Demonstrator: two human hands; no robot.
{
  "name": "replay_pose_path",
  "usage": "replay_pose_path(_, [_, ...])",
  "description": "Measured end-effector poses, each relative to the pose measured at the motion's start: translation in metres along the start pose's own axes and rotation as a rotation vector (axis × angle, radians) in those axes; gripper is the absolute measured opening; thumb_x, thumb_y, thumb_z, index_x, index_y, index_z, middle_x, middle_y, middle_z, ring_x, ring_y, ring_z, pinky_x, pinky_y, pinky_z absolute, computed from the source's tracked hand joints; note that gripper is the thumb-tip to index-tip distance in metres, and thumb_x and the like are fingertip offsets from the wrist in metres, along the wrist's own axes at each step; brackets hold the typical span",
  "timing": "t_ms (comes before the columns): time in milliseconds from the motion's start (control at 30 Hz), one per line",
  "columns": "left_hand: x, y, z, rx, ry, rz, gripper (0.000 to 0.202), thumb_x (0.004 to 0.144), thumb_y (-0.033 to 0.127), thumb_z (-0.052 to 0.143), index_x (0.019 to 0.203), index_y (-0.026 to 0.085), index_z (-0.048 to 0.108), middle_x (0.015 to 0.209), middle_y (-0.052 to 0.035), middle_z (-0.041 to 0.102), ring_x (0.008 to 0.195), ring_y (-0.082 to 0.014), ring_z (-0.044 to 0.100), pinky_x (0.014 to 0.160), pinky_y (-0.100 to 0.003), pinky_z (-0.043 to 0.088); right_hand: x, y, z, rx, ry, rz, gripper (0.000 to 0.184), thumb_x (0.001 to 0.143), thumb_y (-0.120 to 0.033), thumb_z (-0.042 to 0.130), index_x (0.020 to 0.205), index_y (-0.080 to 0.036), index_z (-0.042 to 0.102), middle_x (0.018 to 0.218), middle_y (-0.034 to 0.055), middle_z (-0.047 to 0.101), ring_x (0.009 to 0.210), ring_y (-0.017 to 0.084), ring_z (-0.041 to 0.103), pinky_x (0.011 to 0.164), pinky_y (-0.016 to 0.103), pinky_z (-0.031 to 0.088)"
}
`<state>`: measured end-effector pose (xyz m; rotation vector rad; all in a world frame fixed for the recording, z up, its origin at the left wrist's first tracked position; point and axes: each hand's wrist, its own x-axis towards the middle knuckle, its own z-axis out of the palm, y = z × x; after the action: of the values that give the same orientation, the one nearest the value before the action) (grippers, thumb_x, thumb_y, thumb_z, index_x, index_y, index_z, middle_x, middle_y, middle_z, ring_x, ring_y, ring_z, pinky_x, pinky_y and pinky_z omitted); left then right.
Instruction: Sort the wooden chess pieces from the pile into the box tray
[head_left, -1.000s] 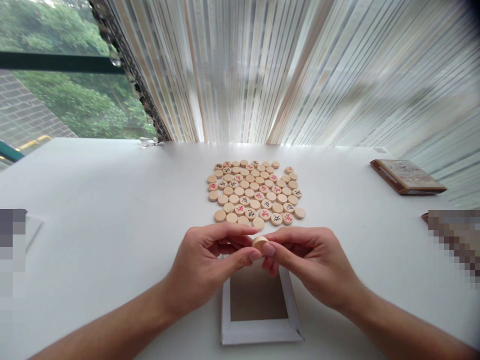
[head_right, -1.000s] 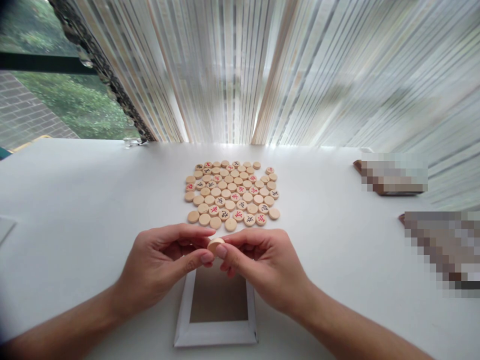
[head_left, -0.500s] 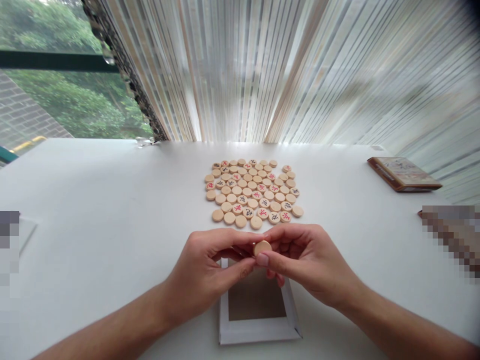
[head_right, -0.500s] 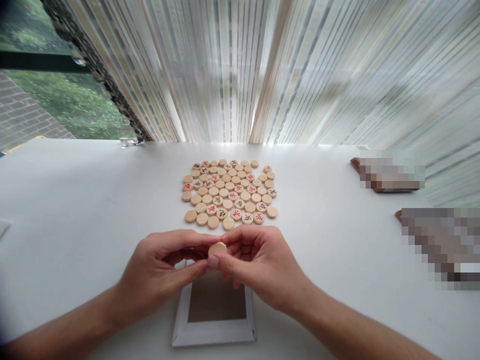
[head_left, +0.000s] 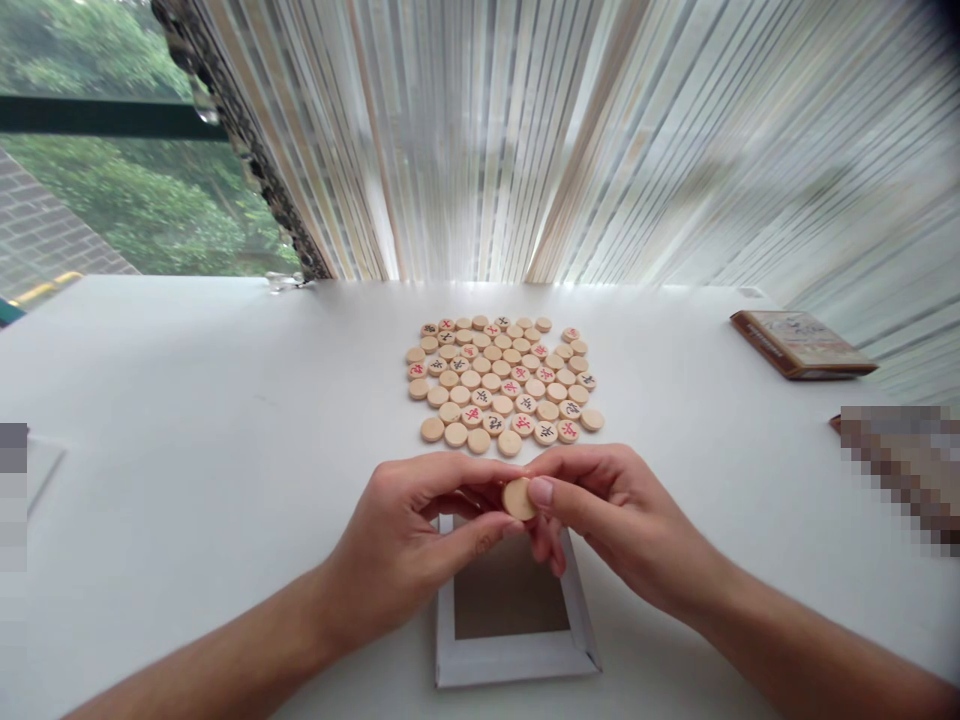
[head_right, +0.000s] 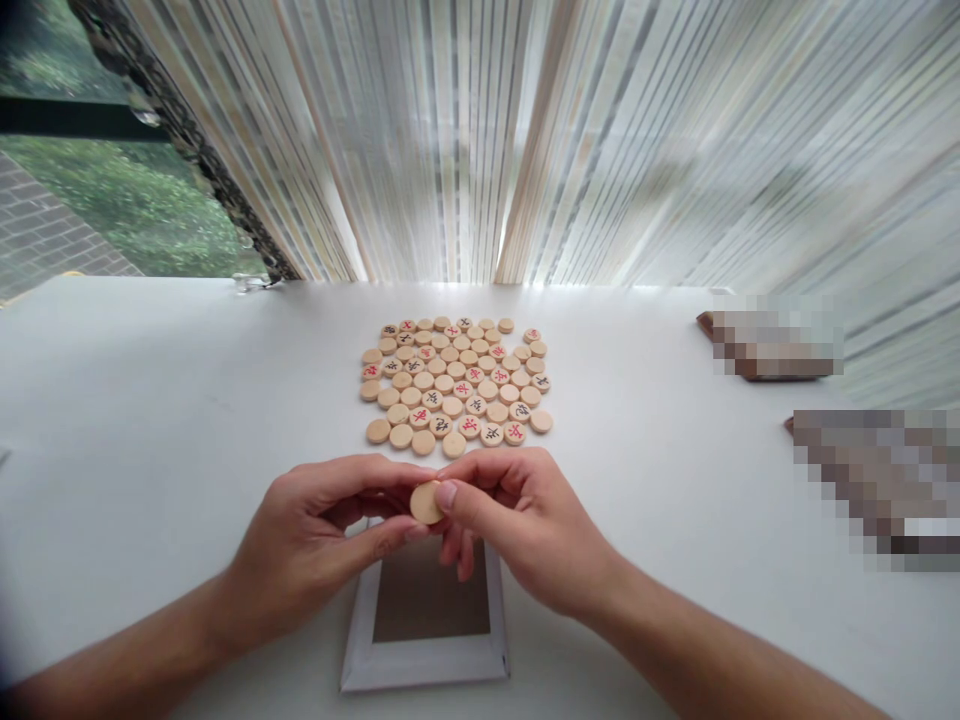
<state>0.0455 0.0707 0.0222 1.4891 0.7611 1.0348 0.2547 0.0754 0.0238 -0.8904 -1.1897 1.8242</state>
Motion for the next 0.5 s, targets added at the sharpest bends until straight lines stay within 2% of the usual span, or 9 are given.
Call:
replay_pose_path(133, [0.0004, 0.0017, 0.0009, 0.012, 0.031, -0.01, 0.029, 0.089, 0.007, 0.08, 0.116, 0.017, 0.082, 0.094, -0.0036, 0.086, 0.082, -0.0145, 0.082, 0.079, -0.018, 0.066, -0.0012, 0.0022, -0.0009, 0.019, -0.002, 0.003, 0.023, 0.087, -0.035, 0.088, 0.095, -0.014, 0.083, 0.067, 0.0045, 0.075, 0.056, 0.011, 0.067, 0.054, 0.019, 0.057])
replay_pose_path(333, [0.0001, 0.0029, 0.0021, 0.078, 0.044, 0.036, 0.029, 0.089, 0.007, 0.079, 0.117, 0.017, 0.083, 0.095, -0.0047, 0.086, 0.081, -0.0163, 0.083, 0.077, -0.02, 0.066, -0.0006, -0.0024, 0.0056, 0.055, 0.033, 0.066, 0.03, 0.071, -0.028, 0.099, 0.087, -0.014, 0.079, 0.068, 0.0007, 0.072, 0.057, 0.01, 0.063, 0.053, 0.019, 0.055])
replay_pose_path(500, [-0.0026, 0.0013, 0.0033, 0.251, 0.057, 0.135, 0.027, 0.087, 0.007, 0.08, 0.113, 0.017, 0.084, 0.09, -0.004, 0.086, 0.077, -0.015, 0.08, 0.073, -0.018, 0.065, 0.0001, -0.0029, 0.008, 0.055, 0.052, 0.094, 0.033, 0.063, -0.023, 0.103, 0.077, -0.013, 0.074, 0.061, -0.0033, 0.065, 0.053, 0.006, 0.054, 0.049, 0.015, 0.047])
